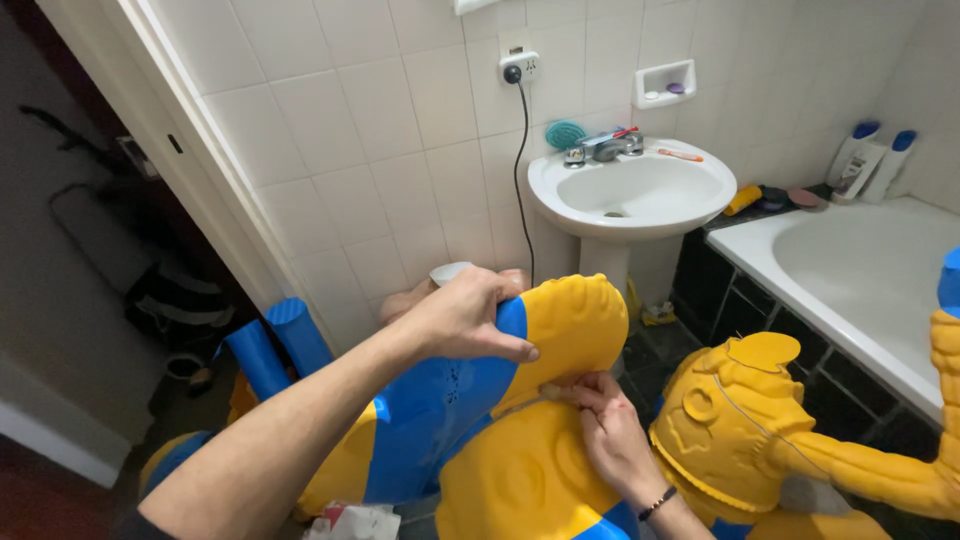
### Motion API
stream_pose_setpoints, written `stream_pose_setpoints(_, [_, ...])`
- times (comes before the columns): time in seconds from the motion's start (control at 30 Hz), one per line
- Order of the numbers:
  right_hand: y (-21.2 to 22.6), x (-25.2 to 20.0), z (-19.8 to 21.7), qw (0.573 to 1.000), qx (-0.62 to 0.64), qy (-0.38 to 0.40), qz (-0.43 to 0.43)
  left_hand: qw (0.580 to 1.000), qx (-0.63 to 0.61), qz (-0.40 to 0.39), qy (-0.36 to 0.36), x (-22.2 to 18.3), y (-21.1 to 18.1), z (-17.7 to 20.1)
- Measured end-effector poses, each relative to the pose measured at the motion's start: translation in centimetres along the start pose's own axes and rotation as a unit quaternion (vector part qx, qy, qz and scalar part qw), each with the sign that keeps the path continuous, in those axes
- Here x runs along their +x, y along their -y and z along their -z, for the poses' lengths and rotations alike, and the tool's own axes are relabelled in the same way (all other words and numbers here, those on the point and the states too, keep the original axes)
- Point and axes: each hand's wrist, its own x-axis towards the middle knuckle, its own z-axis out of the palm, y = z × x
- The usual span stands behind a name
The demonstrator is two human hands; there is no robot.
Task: Applying filler putty to the seams of a large prop hat.
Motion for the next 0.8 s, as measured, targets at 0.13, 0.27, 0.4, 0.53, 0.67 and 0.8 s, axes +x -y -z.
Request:
stream_pose_setpoints(0.13, [0.7,-0.3,0.6,0.996,-0.082,-0.008,-0.043,0.999,-0.021,0.033,0.006,0.6,-0.3,0.6])
stream_pose_setpoints(0.27, [1.4,-0.1,1.0,0.988,-0.148,-0.006,0.035,0.997,-0.005,0.082,0.009,0.9,-0.1,0.5])
stream_pose_setpoints(0.4, [2.9,0.6,1.4,0.975,-0.206,0.047,0.066,0.994,-0.001,0.111,0.007,1.4,0.6,0.1])
stream_pose_setpoints(0.53, [5.4,1.1,1.9,0.969,-0.218,0.077,0.083,0.994,-0.002,0.112,-0.002,1.8,1.1,-0.4])
stream_pose_setpoints(0.67, [6.9,1.6,2.1,0.938,-0.301,0.121,0.125,0.995,-0.002,0.096,-0.005,2.7,1.5,-0.8])
stream_pose_setpoints(0.8, [8.3,1.8,2.1,0.913,-0.34,0.157,0.161,0.994,0.002,0.106,0.002,3.5,1.5,-1.3])
